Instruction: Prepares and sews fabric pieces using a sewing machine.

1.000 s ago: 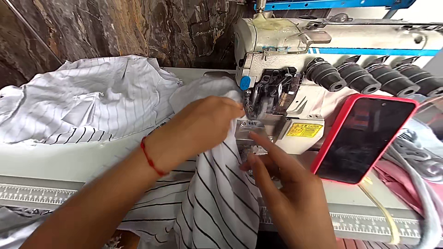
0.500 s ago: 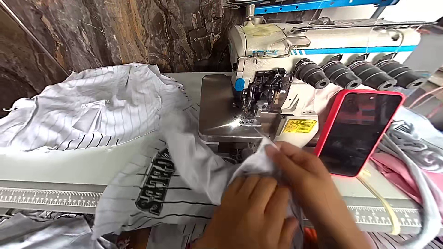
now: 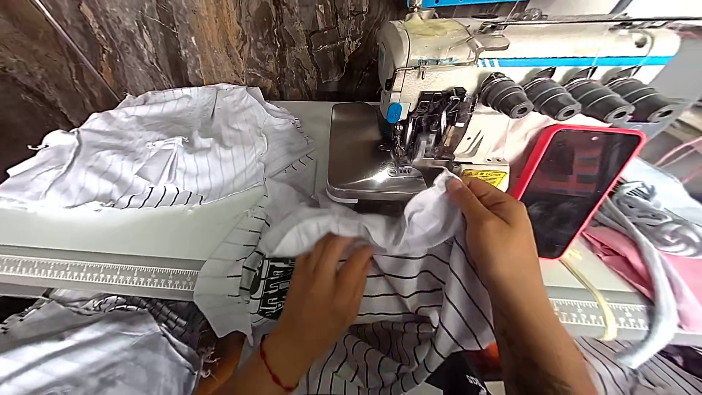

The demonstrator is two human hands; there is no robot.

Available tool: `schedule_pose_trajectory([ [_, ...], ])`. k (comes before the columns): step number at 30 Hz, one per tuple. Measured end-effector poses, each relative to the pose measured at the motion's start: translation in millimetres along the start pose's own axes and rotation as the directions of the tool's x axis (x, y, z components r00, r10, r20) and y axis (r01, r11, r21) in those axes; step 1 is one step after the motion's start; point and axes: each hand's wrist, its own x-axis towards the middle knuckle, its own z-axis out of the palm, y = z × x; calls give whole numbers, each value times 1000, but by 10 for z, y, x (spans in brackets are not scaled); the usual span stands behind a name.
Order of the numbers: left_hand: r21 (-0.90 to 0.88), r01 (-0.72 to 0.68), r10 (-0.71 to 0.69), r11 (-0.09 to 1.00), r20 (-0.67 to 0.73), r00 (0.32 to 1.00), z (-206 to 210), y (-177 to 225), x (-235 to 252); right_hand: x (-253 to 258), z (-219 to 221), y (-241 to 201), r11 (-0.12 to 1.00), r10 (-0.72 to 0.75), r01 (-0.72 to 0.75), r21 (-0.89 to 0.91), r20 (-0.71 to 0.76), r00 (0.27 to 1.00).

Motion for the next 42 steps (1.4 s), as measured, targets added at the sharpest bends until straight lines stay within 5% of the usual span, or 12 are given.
schedule_pose_trajectory([
  [8, 103, -65, 69, 993, -38, 997, -2, -326, 346, -201, -222, -226, 937, 50, -72, 341, 70, 996],
  [14, -97, -78, 70, 992, -80, 994, -450, -302, 456, -320, -347, -137, 914, 120, -115, 389, 12, 993],
  [18, -69, -176, 169, 982, -99, 981, -630, -178, 430, -444, -481, -136, 927, 58, -45, 373, -23, 998],
  [32, -125, -200, 221, 972, 188, 957, -191, 19, -510, -978, -655, 475, 889, 142, -101, 447, -58, 988],
  [36, -98, -235, 247, 967, 143, 958, -146, -6, -635, -1055, -631, 519, 765, 234, -180, 618, -7, 972],
  [42, -114, -255, 269, 960, 130, 954, -34, 76, -786, -1059, -499, 530, 376, 468, -184, 908, -15, 884],
])
